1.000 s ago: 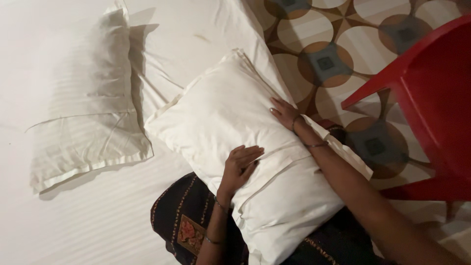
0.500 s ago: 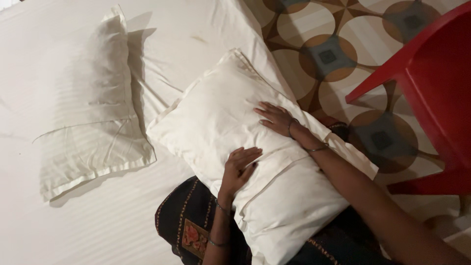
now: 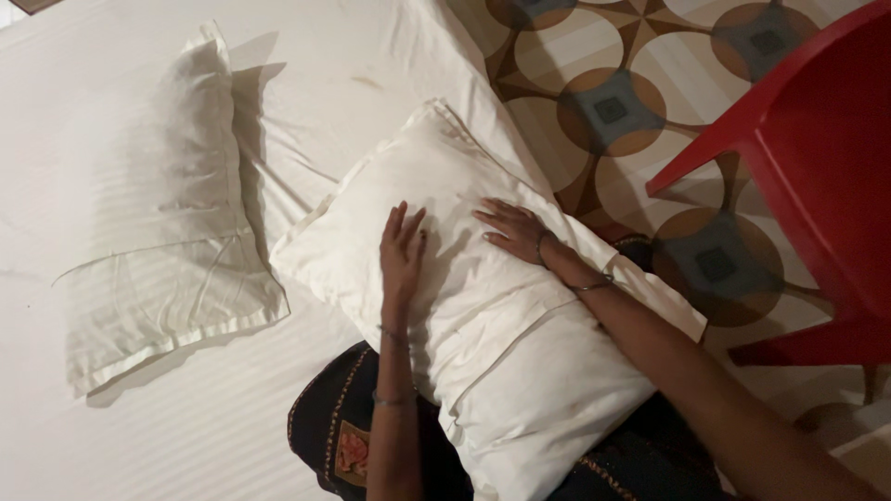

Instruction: The person prepares a pillow by hand on a bed, smoothing the white fabric and adjusting the pillowcase opening before laying it flat.

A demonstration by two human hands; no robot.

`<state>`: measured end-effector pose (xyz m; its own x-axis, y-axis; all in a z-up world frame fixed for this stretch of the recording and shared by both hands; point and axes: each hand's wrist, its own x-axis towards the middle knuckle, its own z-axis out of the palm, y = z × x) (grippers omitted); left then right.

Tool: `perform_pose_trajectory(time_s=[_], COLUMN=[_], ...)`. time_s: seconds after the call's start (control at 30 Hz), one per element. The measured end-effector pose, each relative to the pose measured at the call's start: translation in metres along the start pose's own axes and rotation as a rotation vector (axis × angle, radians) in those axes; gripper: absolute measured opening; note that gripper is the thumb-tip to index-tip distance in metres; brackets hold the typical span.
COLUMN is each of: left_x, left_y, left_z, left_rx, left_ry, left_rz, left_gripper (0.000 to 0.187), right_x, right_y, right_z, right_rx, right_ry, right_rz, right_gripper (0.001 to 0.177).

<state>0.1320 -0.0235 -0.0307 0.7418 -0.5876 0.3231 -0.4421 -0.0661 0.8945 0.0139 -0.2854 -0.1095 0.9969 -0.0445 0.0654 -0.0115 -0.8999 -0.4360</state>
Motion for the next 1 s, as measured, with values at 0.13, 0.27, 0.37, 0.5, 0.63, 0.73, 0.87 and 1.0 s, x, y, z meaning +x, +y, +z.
perform_pose_trajectory(time_s=[0.13,0.27,0.37,0.5,0.63,0.73,0.87,1.0], left_x=[-0.008,-0.020,-0.021,-0.021,-0.021,-0.020,-0.022,-0.031], left_y=[-0.008,-0.012,-0.013,-0.008,-0.002,0.001,-0.002,-0.010], left_z=[0.041,0.037,0.035,0.035,0.035,0.034,0.033,0.029], left_rx=[0.821,0.893,0.890,0.878,0.824,0.790,0.735,0.704], left_ry=[-0.124,-0.210,-0.237,-0.229,-0.211,-0.199,-0.206,-0.239], left_rz=[0.182,0.296,0.290,0.291,0.261,0.254,0.258,0.308], left_gripper=[0.047,0.057,0.055,0.053,0.048,0.043,0.039,0.039], right_x=[-0.001,0.000,-0.001,-0.003,-0.002,0.000,0.000,0.002], right_y=[0.003,0.003,0.001,0.002,0.002,0.004,0.006,-0.007], right_z=[0.003,0.004,0.002,0.001,0.002,0.003,0.005,-0.006], right_rx=[0.011,0.034,0.042,0.068,0.083,0.087,0.069,0.136], right_ry=[0.043,0.080,0.034,0.078,0.077,0.055,0.088,0.109], right_rz=[-0.017,-0.051,0.003,-0.045,-0.024,-0.012,-0.043,0.005], right_gripper=[0.054,0.055,0.056,0.055,0.055,0.056,0.055,0.053])
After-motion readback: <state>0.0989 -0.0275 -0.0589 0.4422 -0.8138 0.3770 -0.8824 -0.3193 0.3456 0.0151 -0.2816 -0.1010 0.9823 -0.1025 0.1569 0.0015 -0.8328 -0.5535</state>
